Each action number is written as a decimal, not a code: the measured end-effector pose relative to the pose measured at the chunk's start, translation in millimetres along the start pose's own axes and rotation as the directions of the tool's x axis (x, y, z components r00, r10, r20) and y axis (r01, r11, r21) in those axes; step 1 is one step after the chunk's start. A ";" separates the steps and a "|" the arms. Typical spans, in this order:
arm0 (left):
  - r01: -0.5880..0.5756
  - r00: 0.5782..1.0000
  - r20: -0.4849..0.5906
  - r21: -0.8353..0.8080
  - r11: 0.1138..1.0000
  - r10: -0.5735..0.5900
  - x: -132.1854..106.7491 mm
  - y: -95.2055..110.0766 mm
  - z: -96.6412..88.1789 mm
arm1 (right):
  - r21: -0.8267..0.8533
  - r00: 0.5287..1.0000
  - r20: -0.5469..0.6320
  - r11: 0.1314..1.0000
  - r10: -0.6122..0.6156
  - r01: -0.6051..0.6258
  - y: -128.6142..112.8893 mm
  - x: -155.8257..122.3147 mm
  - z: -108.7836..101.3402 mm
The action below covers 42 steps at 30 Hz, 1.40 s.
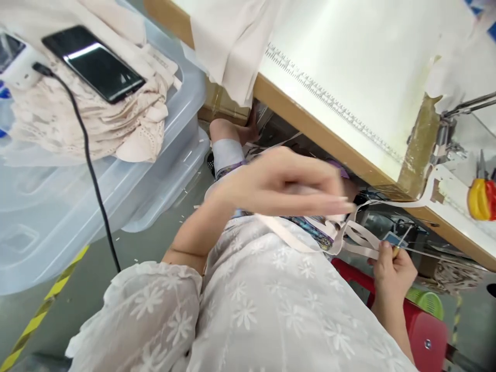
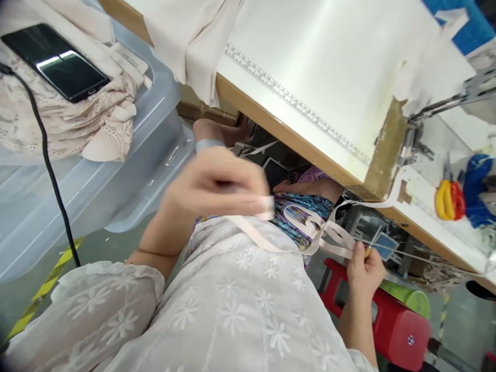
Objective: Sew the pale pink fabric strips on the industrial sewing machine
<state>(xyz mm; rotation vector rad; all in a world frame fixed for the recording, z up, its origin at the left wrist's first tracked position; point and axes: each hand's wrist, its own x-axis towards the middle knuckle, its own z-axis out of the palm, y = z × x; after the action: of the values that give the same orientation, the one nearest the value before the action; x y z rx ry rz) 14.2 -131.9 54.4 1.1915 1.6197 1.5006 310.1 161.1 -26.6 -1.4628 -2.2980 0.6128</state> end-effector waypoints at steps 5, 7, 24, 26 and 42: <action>-0.321 0.912 0.325 0.177 0.931 0.253 84.2 -20.1 43.1 | 0.120 0.971 0.082 0.969 -0.225 0.215 -60.0 -4.4 7.7; -0.281 0.924 0.350 0.352 0.893 0.153 104.2 -40.1 56.5 | 0.165 0.946 0.071 0.939 -0.316 0.301 -82.0 -2.3 12.8; 0.274 0.935 -0.295 0.240 0.931 -0.199 49.9 -14.5 -67.4 | 0.190 0.580 0.506 0.738 -0.639 0.648 -69.2 57.1 157.1; 0.408 0.772 -0.630 0.389 0.826 -0.085 54.0 -12.1 -101.7 | 0.225 0.557 0.521 0.734 -0.647 0.641 -64.1 58.2 168.8; 0.656 0.754 -0.633 0.717 0.235 -0.174 95.2 12.2 -163.0 | 0.351 0.521 0.552 0.748 -0.652 0.564 -62.1 47.8 89.5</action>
<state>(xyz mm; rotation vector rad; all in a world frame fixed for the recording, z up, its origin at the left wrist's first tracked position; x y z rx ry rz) -167.1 -114.1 104.9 0.6902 3.0327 0.3184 198.2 166.0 -66.7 -0.2549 -2.9587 1.1314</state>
